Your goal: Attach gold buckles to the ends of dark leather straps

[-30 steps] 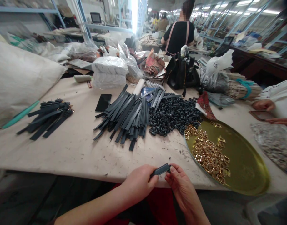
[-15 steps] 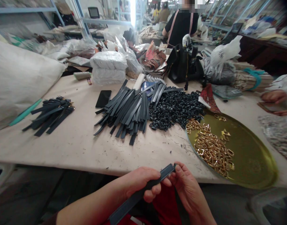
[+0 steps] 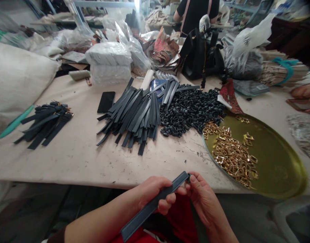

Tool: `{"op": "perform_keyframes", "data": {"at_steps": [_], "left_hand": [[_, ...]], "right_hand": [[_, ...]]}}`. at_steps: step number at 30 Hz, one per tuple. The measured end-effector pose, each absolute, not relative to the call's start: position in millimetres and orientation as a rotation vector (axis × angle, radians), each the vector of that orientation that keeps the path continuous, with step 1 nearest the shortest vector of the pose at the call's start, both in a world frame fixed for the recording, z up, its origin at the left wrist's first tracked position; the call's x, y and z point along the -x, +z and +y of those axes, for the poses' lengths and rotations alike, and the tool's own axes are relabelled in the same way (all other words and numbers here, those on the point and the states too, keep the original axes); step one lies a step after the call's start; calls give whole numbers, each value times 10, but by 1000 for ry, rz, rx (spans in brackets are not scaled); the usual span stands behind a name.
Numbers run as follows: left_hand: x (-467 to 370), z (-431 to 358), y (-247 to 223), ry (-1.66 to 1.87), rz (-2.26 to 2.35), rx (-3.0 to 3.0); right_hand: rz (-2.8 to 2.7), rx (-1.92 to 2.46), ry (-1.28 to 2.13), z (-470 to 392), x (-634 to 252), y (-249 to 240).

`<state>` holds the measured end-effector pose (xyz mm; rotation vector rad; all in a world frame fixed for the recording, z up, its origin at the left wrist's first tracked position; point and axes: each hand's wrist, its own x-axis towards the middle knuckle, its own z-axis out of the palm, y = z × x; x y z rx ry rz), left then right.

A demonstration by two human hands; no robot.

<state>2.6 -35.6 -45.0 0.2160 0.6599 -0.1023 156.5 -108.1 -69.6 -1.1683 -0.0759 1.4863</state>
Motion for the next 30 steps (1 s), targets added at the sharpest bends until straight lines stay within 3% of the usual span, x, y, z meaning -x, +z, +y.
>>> {"op": "perform_keyframes", "data": {"at_steps": [20, 30], "left_hand": [[83, -439, -665, -142, 403, 90], [101, -508, -447, -81, 553, -129]], "right_hand": [[-97, 1241, 1446, -1085, -1499, -678], [-149, 1199, 1446, -1095, -1464, -634]]}}
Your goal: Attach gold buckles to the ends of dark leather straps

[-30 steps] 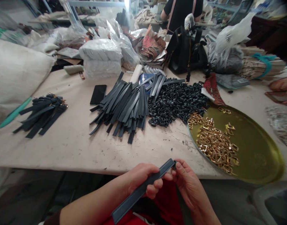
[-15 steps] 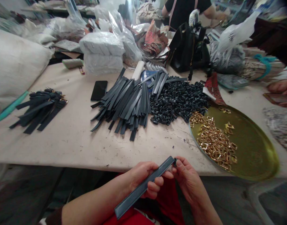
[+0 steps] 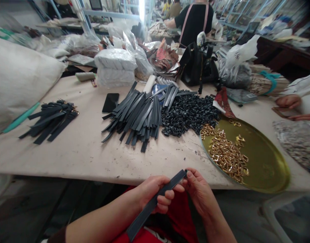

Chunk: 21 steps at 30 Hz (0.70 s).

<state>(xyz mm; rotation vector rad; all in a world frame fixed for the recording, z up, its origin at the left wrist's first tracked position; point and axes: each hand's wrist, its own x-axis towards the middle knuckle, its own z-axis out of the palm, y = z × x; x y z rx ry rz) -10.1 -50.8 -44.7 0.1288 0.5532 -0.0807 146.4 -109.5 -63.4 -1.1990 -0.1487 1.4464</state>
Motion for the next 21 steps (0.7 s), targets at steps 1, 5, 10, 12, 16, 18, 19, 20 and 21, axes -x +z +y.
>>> {"op": "perform_keyframes", "data": {"at_steps": [1, 5, 10, 12, 16, 18, 19, 20, 21], "left_hand": [[101, -534, -417, -45, 624, -236], [114, -656, -275, 112, 880, -953], [136, -769, -149, 249, 891, -1626], [131, -798, -141, 244, 878, -1684], [117, -846, -164, 222, 876, -1714], [117, -865, -181, 205, 883, -1698], [120, -872, -190, 200, 889, -1687], [124, -878, -200, 198, 895, -1676], [130, -882, -209, 199, 898, -1667]], "right_hand": [[-157, 1202, 1438, -1106, -1462, -634], [-153, 1208, 1386, -1187, -1448, -619], [-98, 1158, 1396, -1322, -1435, -566], [-90, 1154, 1404, -1363, -1437, -547], [-83, 1174, 1394, -1412, -1431, -536], [-92, 1197, 1382, -1425, -1423, -541], [-99, 1210, 1377, -1430, -1418, -545], [-107, 1222, 1370, -1434, -1415, -549], [-113, 1234, 1365, -1438, -1411, -554]]}}
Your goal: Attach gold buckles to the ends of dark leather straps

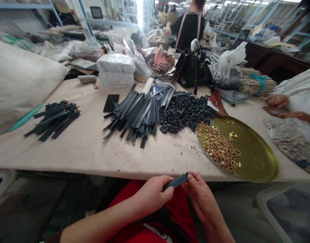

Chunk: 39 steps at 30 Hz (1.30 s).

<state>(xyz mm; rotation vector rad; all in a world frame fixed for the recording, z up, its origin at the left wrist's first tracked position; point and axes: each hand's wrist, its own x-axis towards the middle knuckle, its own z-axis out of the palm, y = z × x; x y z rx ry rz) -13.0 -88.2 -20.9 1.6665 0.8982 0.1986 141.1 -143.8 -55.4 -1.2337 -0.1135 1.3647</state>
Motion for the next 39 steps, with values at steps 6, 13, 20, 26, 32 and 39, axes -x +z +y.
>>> {"op": "perform_keyframes", "data": {"at_steps": [6, 13, 20, 26, 32, 39], "left_hand": [[167, -872, -222, 184, 874, -1693], [204, -801, -225, 97, 877, -1598], [214, -720, -414, 35, 668, -885], [200, -669, -428, 46, 698, -701], [180, -632, -459, 32, 731, -613], [195, -617, -463, 1, 704, -607]], "right_hand": [[-149, 1253, 1365, -1444, -1396, -566], [-144, 1258, 1356, -1416, -1357, -548], [-137, 1269, 1438, -1387, -1322, -577], [-96, 1275, 1457, -1332, -1332, -600], [-101, 1308, 1433, -1297, -1334, -616], [-101, 1313, 1431, -1297, -1335, -628]]}}
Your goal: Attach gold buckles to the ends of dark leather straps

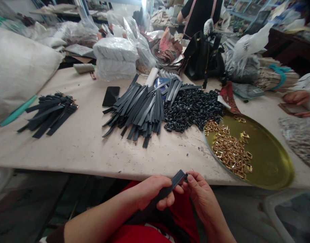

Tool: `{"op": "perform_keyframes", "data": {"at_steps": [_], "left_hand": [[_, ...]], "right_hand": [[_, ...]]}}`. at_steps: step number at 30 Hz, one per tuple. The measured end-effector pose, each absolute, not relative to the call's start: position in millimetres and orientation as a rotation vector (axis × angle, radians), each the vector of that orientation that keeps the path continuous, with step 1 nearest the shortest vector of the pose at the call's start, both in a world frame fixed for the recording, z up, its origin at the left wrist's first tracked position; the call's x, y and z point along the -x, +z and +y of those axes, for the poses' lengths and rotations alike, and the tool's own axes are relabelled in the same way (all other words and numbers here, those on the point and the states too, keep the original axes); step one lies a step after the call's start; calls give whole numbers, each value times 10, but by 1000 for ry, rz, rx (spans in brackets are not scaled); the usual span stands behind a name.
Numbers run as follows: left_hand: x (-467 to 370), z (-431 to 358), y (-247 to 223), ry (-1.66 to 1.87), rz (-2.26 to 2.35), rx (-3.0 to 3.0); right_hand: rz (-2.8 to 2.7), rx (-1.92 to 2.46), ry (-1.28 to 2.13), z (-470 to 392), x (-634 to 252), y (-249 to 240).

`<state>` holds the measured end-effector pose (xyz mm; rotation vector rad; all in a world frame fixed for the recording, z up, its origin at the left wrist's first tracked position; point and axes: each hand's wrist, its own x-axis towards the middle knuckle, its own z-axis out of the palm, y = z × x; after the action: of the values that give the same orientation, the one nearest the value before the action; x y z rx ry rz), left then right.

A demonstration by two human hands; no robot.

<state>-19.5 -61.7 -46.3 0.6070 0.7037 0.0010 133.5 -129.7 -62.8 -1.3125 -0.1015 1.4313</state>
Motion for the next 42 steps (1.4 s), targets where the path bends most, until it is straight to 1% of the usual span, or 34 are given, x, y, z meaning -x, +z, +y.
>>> {"op": "perform_keyframes", "data": {"at_steps": [3, 8, 10, 13, 17, 27, 29, 35, 42], "left_hand": [[213, -613, -421, 73, 787, -803], [230, -640, -363, 192, 995, -1500], [231, -668, -354, 208, 1043, -1643], [232, -720, -332, 171, 1036, -1656], [238, -780, -296, 94, 997, -1522], [264, -856, -317, 58, 909, -1467], [266, -871, -300, 69, 922, -1539], [277, -876, -158, 246, 931, -1856], [242, -823, -94, 111, 875, -1885]], "right_hand": [[-114, 1291, 1419, -1312, -1323, -593], [-53, 1233, 1437, -1350, -1294, -515], [-56, 1248, 1423, -1367, -1285, -505], [-93, 1279, 1411, -1401, -1281, -517], [-144, 1301, 1408, -1453, -1286, -548], [-217, 1305, 1404, -1545, -1274, -581], [-201, 1289, 1416, -1563, -1263, -573], [-106, 1178, 1461, -1567, -1236, -516], [-131, 1150, 1425, -1518, -1208, -482]]}}
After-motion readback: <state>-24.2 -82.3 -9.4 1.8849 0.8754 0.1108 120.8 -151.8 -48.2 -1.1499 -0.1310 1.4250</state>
